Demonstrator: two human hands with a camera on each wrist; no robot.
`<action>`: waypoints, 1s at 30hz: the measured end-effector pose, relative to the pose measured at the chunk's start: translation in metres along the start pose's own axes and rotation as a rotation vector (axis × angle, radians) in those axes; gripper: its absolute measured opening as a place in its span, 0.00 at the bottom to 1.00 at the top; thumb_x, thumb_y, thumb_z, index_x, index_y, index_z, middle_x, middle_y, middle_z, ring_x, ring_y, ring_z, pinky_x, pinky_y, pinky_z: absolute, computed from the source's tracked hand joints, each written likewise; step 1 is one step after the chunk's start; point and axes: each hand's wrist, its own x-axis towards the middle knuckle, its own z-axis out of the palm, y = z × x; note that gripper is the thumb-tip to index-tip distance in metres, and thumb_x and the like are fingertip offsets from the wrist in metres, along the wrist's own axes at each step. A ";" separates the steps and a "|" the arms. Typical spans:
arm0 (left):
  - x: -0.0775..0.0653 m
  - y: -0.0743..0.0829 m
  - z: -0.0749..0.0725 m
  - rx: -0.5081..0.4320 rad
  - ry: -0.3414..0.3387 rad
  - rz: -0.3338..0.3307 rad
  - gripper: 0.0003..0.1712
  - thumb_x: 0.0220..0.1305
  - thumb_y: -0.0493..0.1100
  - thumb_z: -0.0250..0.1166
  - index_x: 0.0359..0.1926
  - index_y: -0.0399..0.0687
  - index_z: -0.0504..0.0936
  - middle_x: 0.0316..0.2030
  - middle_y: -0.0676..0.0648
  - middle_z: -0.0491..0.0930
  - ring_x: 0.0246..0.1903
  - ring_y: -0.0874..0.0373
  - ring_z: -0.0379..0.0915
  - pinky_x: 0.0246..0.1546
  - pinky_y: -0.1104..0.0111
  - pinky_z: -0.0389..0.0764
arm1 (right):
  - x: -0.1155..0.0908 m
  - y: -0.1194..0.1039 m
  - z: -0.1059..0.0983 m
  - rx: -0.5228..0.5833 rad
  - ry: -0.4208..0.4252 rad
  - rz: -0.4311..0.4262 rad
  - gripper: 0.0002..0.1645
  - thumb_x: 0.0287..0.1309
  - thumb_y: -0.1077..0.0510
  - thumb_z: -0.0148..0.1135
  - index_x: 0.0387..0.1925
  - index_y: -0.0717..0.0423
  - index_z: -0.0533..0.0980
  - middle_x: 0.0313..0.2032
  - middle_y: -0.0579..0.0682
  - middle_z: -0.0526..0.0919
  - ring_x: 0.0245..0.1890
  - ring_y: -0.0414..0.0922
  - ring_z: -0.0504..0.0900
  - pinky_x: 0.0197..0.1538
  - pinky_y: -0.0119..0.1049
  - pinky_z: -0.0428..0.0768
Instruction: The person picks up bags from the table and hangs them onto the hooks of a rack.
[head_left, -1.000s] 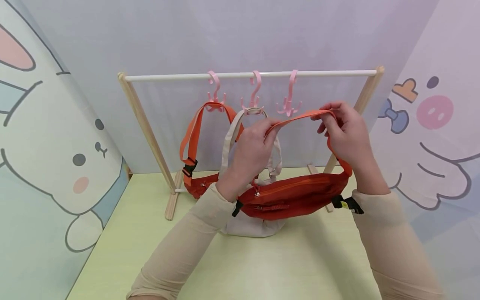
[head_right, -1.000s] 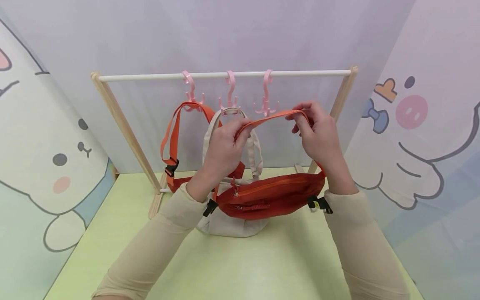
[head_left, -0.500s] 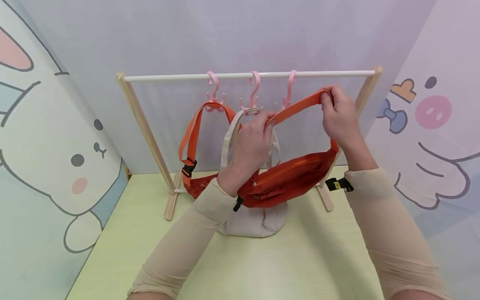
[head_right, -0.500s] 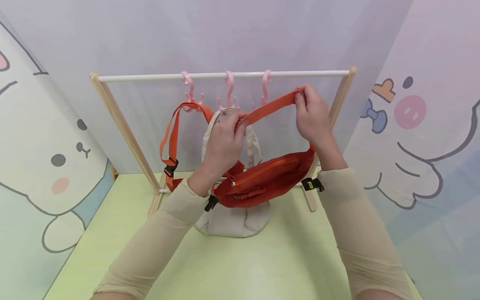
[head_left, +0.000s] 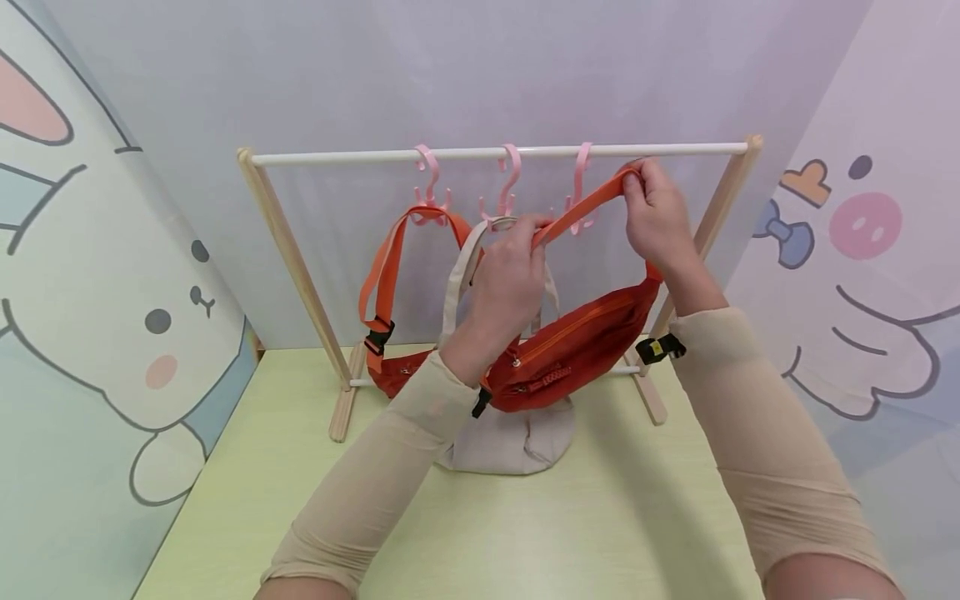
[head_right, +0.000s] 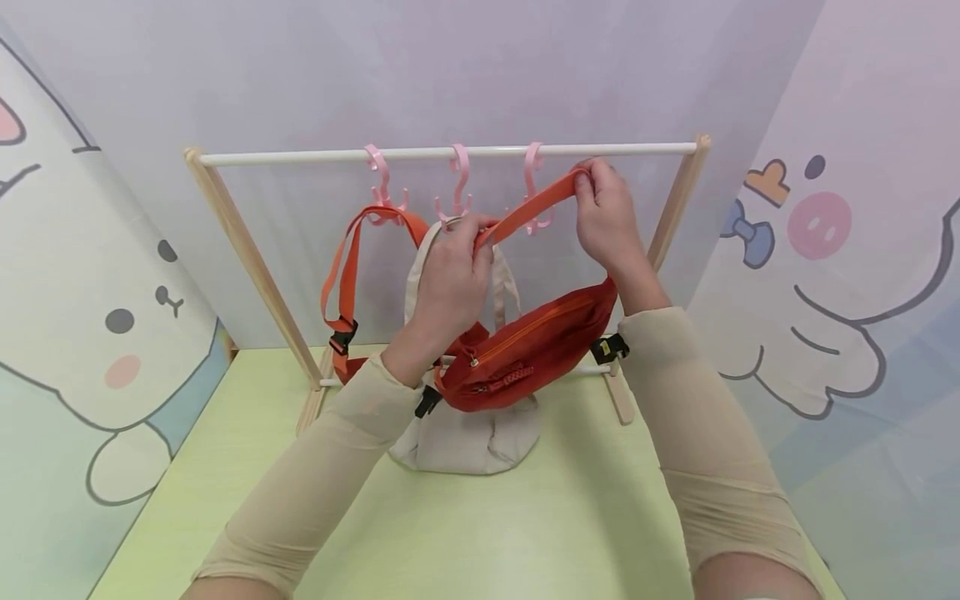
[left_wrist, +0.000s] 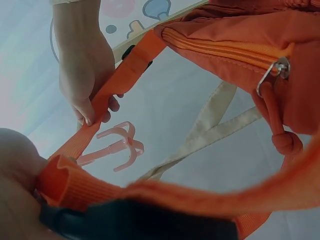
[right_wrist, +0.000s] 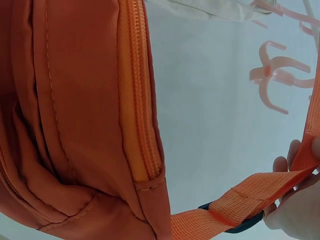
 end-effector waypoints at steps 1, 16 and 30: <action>0.000 0.000 0.000 -0.006 0.000 -0.004 0.17 0.83 0.40 0.55 0.66 0.42 0.78 0.46 0.43 0.87 0.32 0.55 0.79 0.34 0.66 0.83 | 0.001 0.001 0.001 0.007 -0.006 0.007 0.20 0.85 0.47 0.41 0.59 0.54 0.72 0.45 0.53 0.73 0.42 0.44 0.68 0.45 0.38 0.68; 0.003 -0.004 0.003 -0.027 -0.021 -0.044 0.17 0.83 0.39 0.56 0.66 0.44 0.76 0.42 0.45 0.85 0.30 0.56 0.77 0.31 0.67 0.80 | 0.013 0.010 0.012 0.073 -0.072 0.054 0.19 0.86 0.47 0.41 0.61 0.52 0.72 0.54 0.53 0.74 0.52 0.48 0.70 0.58 0.39 0.72; 0.000 -0.009 0.008 -0.010 -0.052 -0.092 0.16 0.84 0.41 0.55 0.66 0.47 0.75 0.43 0.46 0.83 0.29 0.55 0.77 0.28 0.65 0.80 | 0.009 0.019 0.017 0.070 -0.125 0.131 0.21 0.85 0.43 0.42 0.64 0.48 0.70 0.61 0.53 0.74 0.62 0.55 0.70 0.66 0.46 0.74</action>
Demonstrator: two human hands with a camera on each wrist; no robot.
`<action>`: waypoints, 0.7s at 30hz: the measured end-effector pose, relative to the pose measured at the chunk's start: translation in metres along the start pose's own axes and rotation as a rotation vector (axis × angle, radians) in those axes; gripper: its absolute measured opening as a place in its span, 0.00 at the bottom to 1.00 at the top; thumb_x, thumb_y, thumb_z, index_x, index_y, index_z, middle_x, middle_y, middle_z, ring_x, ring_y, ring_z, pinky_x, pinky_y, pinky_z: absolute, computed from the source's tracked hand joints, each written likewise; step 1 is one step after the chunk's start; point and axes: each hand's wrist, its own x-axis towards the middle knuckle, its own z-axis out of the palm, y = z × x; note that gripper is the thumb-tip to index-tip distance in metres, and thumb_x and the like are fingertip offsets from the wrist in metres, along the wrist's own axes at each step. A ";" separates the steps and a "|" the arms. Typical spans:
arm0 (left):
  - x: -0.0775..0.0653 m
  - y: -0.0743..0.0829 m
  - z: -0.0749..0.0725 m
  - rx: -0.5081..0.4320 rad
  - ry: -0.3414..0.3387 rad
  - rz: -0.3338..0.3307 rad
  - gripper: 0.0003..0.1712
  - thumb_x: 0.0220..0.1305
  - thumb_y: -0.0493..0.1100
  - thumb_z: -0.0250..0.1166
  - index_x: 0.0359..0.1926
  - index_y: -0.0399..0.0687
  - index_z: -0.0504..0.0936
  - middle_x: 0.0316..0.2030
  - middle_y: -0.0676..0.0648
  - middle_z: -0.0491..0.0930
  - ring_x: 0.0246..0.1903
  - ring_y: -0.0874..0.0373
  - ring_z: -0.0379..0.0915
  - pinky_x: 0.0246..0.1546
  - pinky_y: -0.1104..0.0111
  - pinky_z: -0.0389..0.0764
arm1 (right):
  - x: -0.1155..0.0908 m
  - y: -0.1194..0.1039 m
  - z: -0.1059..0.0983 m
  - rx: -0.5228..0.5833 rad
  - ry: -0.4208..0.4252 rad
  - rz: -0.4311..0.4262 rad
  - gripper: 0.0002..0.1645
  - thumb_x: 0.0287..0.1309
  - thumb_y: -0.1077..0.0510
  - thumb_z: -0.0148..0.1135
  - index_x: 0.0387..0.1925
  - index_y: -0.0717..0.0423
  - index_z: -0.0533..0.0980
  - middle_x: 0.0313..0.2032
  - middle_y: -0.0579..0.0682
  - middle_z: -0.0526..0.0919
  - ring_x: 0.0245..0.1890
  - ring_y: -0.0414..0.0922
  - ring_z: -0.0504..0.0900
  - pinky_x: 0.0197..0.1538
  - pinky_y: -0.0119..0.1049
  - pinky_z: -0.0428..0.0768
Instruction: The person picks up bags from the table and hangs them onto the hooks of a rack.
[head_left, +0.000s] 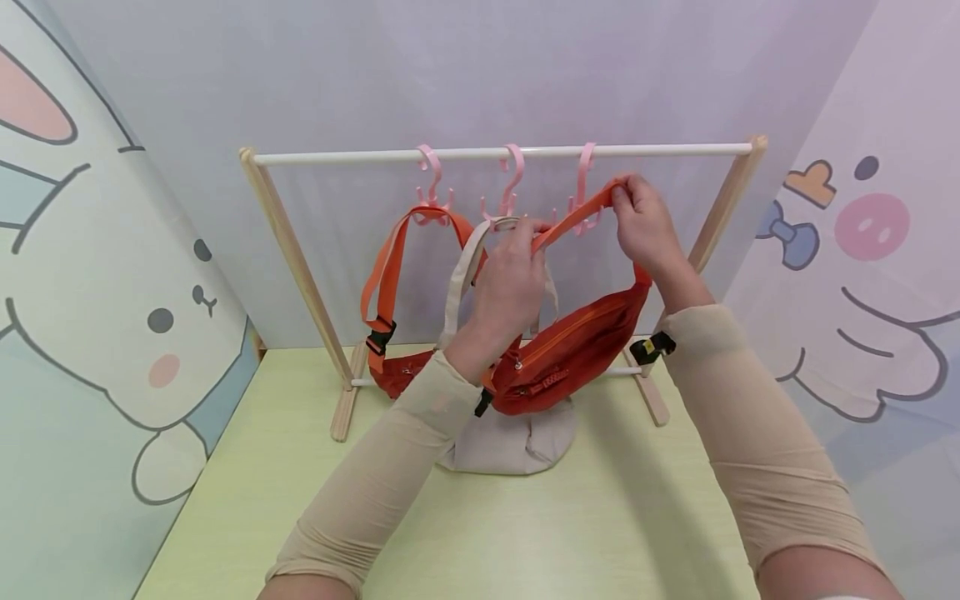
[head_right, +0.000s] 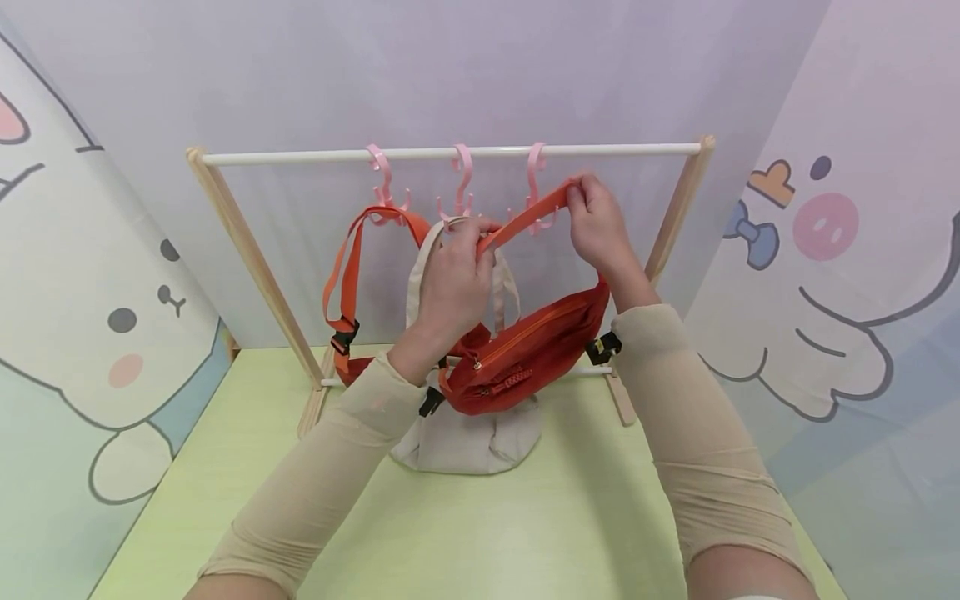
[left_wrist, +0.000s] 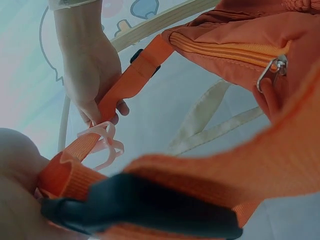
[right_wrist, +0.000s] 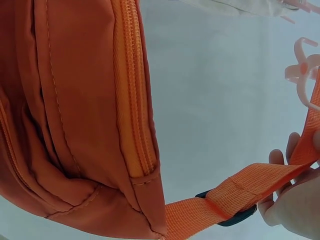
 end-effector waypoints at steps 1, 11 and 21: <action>0.000 0.000 0.000 -0.002 -0.001 -0.001 0.16 0.84 0.41 0.55 0.66 0.47 0.75 0.43 0.46 0.83 0.29 0.55 0.77 0.28 0.64 0.80 | 0.000 0.001 0.000 -0.006 0.000 0.000 0.21 0.85 0.43 0.42 0.64 0.48 0.70 0.61 0.53 0.74 0.62 0.55 0.70 0.65 0.46 0.74; -0.002 -0.005 0.003 -0.004 -0.032 -0.022 0.16 0.84 0.42 0.55 0.66 0.48 0.75 0.45 0.46 0.84 0.29 0.55 0.77 0.29 0.65 0.81 | -0.006 0.009 0.002 -0.028 -0.006 -0.012 0.22 0.85 0.44 0.40 0.63 0.51 0.70 0.60 0.53 0.75 0.57 0.54 0.71 0.58 0.44 0.73; -0.004 -0.009 0.006 0.003 -0.060 -0.056 0.18 0.85 0.43 0.54 0.69 0.47 0.74 0.47 0.45 0.85 0.31 0.54 0.78 0.31 0.64 0.81 | -0.012 0.017 0.003 -0.021 0.008 -0.055 0.22 0.86 0.46 0.40 0.64 0.55 0.71 0.60 0.55 0.77 0.59 0.53 0.73 0.62 0.47 0.73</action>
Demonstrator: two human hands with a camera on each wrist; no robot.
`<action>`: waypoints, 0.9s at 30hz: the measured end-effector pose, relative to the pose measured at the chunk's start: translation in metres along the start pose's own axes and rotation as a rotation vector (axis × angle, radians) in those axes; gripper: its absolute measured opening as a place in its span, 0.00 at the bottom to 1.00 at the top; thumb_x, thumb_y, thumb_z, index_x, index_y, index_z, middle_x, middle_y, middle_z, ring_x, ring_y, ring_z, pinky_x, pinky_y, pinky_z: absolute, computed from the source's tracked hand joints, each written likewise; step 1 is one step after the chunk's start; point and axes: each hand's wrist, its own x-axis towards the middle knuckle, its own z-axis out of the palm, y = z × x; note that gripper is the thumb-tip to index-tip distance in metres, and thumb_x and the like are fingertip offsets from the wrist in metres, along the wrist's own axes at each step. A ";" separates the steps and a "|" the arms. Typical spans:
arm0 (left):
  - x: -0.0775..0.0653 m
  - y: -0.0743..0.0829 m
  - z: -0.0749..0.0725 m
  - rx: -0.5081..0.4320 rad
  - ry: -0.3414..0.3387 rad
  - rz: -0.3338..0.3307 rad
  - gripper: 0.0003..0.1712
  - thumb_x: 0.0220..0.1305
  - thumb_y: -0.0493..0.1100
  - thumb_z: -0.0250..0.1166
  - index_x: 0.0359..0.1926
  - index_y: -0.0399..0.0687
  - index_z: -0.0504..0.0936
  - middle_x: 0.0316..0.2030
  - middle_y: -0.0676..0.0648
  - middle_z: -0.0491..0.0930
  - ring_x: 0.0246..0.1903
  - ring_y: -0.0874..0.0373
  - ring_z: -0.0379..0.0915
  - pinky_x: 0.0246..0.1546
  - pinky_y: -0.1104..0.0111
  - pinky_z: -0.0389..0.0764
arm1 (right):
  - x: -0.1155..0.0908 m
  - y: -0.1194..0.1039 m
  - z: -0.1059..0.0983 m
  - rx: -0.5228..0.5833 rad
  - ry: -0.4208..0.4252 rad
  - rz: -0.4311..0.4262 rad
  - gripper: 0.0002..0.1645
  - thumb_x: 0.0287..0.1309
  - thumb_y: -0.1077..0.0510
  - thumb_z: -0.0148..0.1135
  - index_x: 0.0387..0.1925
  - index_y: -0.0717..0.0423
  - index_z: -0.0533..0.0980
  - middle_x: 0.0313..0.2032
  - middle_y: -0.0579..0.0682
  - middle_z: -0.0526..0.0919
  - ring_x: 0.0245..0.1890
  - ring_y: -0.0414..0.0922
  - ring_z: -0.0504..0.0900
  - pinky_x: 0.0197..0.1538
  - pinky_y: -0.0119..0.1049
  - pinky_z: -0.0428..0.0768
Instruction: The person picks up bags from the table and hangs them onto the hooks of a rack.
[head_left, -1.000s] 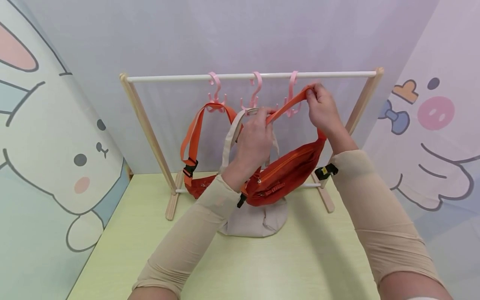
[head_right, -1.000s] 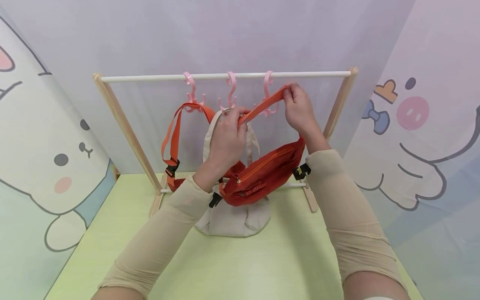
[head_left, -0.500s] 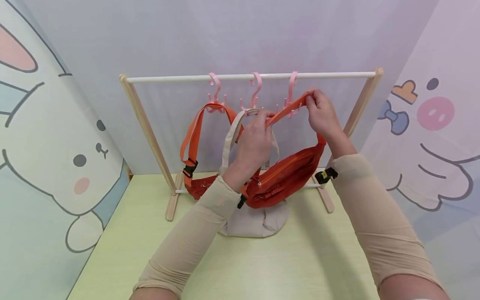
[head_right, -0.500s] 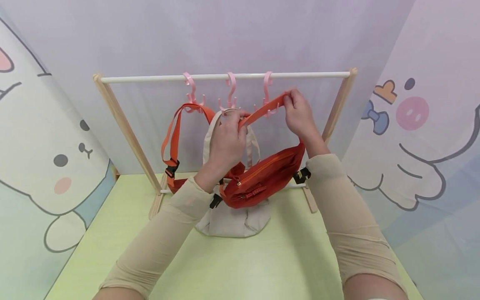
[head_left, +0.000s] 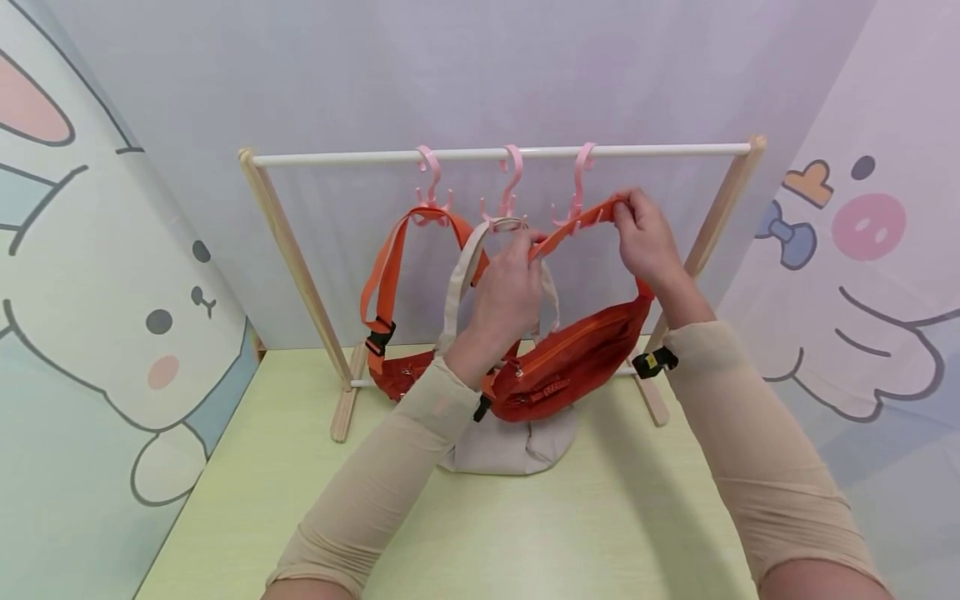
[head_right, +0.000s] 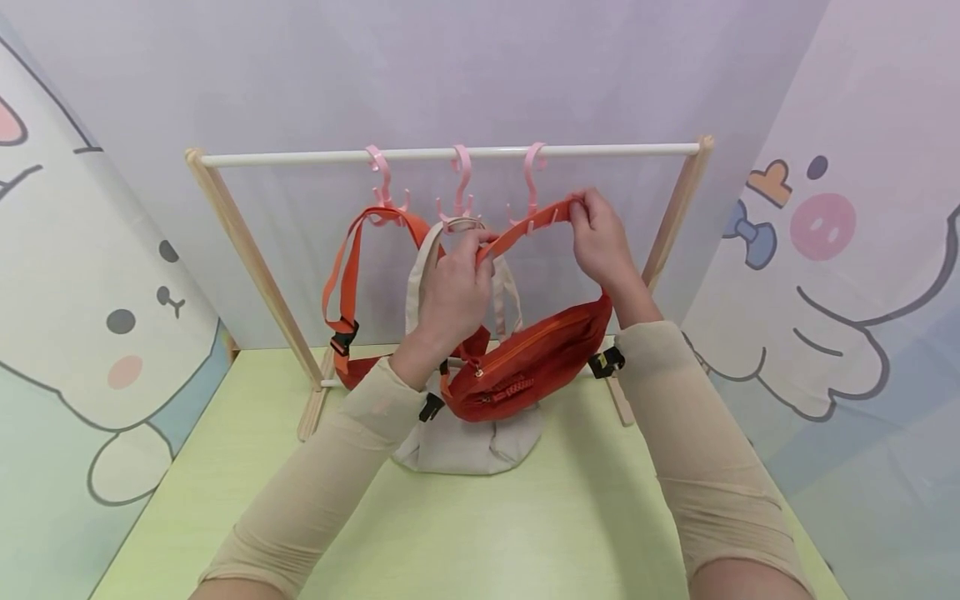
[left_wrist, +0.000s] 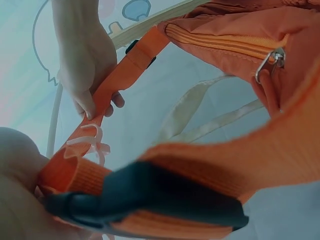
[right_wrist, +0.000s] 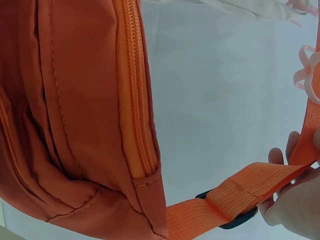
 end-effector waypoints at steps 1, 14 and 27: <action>0.000 -0.001 0.001 -0.002 -0.001 0.002 0.18 0.85 0.43 0.54 0.69 0.47 0.74 0.48 0.44 0.85 0.32 0.54 0.78 0.32 0.64 0.82 | -0.001 0.001 0.000 0.000 0.007 -0.013 0.22 0.86 0.47 0.40 0.63 0.56 0.71 0.59 0.56 0.77 0.58 0.53 0.73 0.62 0.47 0.72; -0.007 -0.015 0.013 0.006 0.004 0.007 0.21 0.83 0.41 0.56 0.71 0.46 0.75 0.51 0.45 0.84 0.35 0.53 0.79 0.34 0.61 0.82 | -0.019 0.010 0.001 -0.022 0.068 -0.067 0.22 0.86 0.47 0.41 0.62 0.57 0.72 0.51 0.57 0.77 0.46 0.48 0.71 0.47 0.40 0.71; -0.014 -0.031 0.021 0.007 0.001 -0.030 0.18 0.82 0.40 0.59 0.67 0.44 0.77 0.51 0.45 0.82 0.44 0.52 0.78 0.51 0.58 0.85 | -0.037 0.025 0.002 -0.069 0.166 -0.143 0.21 0.85 0.50 0.44 0.62 0.59 0.74 0.49 0.57 0.80 0.43 0.47 0.73 0.44 0.37 0.72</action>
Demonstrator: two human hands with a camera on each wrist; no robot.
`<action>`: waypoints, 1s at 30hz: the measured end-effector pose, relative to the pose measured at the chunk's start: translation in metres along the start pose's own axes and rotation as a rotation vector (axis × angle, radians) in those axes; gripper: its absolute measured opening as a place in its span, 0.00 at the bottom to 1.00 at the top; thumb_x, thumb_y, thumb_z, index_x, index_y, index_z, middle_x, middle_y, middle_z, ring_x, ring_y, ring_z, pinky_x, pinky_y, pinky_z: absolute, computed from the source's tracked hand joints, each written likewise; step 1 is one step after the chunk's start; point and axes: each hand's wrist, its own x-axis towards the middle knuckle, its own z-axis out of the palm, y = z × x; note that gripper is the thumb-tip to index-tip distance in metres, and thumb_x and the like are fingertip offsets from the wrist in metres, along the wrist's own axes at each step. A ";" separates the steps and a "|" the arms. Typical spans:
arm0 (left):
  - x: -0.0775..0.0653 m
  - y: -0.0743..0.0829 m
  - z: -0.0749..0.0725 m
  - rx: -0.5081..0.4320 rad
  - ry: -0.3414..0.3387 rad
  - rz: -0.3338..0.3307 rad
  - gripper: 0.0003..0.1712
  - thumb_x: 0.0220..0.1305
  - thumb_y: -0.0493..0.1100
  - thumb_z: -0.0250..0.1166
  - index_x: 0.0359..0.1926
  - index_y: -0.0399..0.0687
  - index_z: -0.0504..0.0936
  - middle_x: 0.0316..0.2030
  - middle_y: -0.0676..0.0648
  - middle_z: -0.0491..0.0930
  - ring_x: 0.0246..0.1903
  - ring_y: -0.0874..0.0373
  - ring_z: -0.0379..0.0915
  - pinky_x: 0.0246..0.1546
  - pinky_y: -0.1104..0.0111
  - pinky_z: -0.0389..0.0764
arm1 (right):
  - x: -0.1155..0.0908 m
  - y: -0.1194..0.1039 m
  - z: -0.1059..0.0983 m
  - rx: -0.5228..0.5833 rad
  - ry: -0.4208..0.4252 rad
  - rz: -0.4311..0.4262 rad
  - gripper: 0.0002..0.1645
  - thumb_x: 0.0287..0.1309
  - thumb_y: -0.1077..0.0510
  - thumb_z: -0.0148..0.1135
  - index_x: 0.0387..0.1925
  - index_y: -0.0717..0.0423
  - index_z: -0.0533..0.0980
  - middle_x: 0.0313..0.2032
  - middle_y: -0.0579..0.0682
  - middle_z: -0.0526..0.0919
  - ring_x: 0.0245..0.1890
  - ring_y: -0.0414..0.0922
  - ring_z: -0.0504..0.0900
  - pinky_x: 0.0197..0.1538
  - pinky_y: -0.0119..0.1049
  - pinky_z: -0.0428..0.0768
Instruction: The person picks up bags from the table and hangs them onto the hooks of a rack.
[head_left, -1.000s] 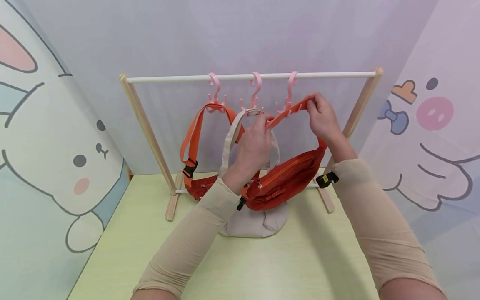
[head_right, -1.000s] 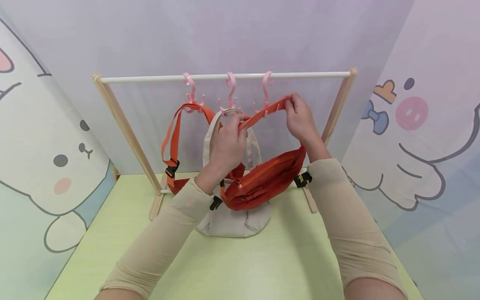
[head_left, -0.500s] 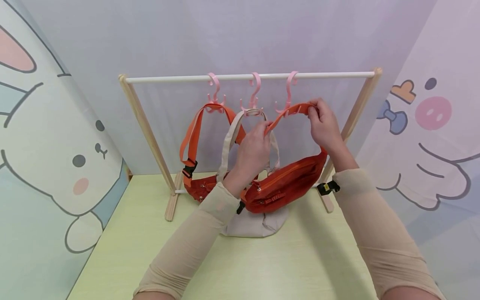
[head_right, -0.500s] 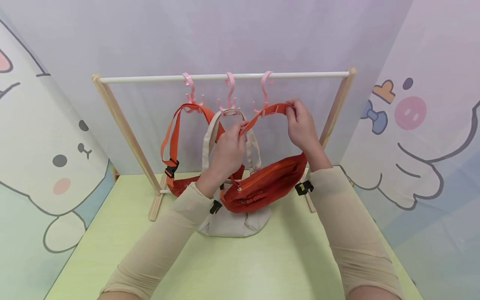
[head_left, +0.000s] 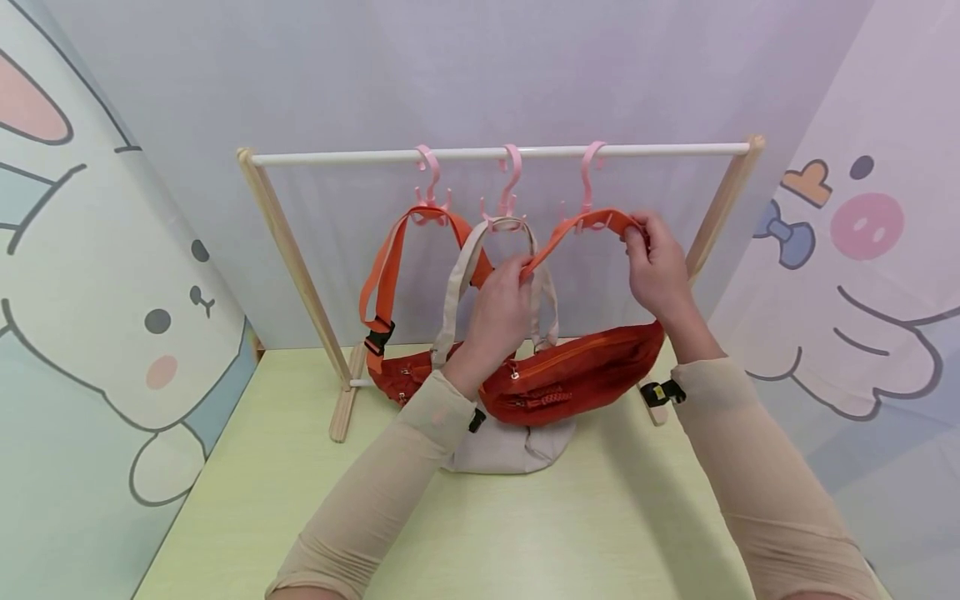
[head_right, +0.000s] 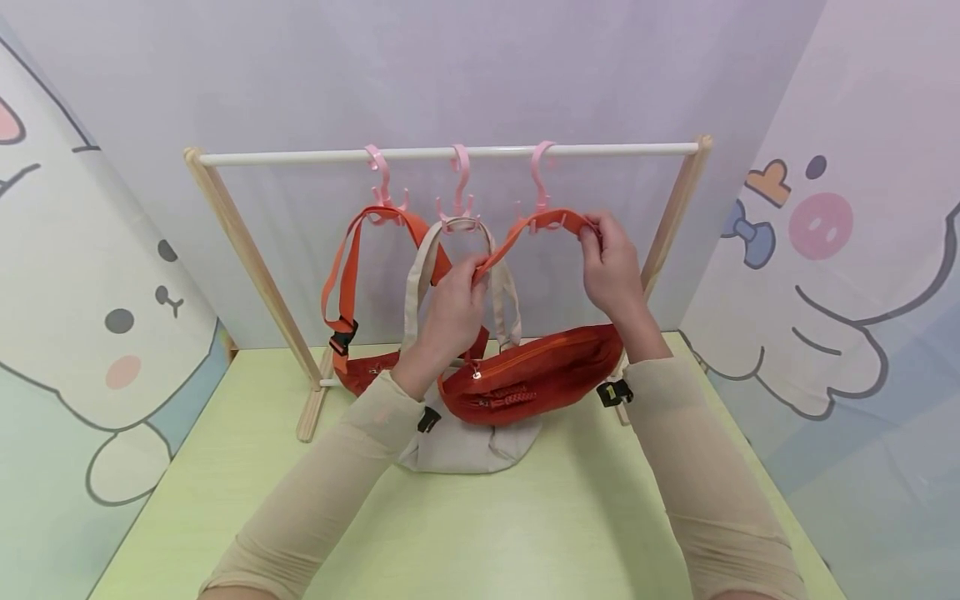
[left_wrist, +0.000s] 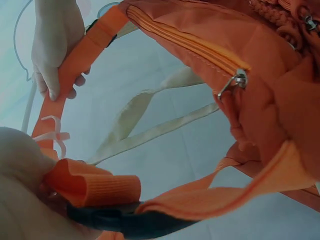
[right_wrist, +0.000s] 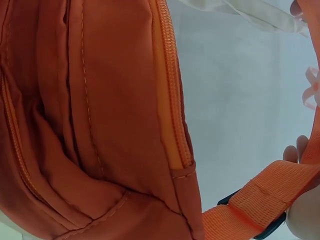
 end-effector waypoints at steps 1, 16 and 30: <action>0.000 -0.001 0.001 -0.005 -0.001 -0.006 0.18 0.82 0.41 0.59 0.67 0.44 0.77 0.51 0.45 0.82 0.44 0.53 0.78 0.52 0.58 0.84 | -0.001 0.001 -0.001 -0.009 0.006 -0.003 0.21 0.85 0.50 0.44 0.62 0.59 0.74 0.49 0.57 0.80 0.43 0.47 0.73 0.44 0.37 0.72; -0.003 -0.022 0.011 -0.015 -0.048 -0.085 0.22 0.80 0.49 0.63 0.68 0.48 0.76 0.42 0.51 0.78 0.30 0.56 0.73 0.29 0.66 0.77 | -0.021 0.001 -0.013 -0.136 0.056 0.013 0.23 0.84 0.50 0.47 0.67 0.60 0.73 0.51 0.59 0.79 0.42 0.50 0.73 0.43 0.36 0.74; -0.014 -0.028 0.016 0.026 -0.089 -0.076 0.29 0.75 0.53 0.69 0.69 0.48 0.75 0.42 0.53 0.77 0.31 0.58 0.74 0.29 0.67 0.78 | -0.030 0.007 -0.015 -0.166 -0.002 0.049 0.26 0.77 0.54 0.61 0.69 0.57 0.70 0.52 0.60 0.82 0.46 0.54 0.81 0.42 0.32 0.78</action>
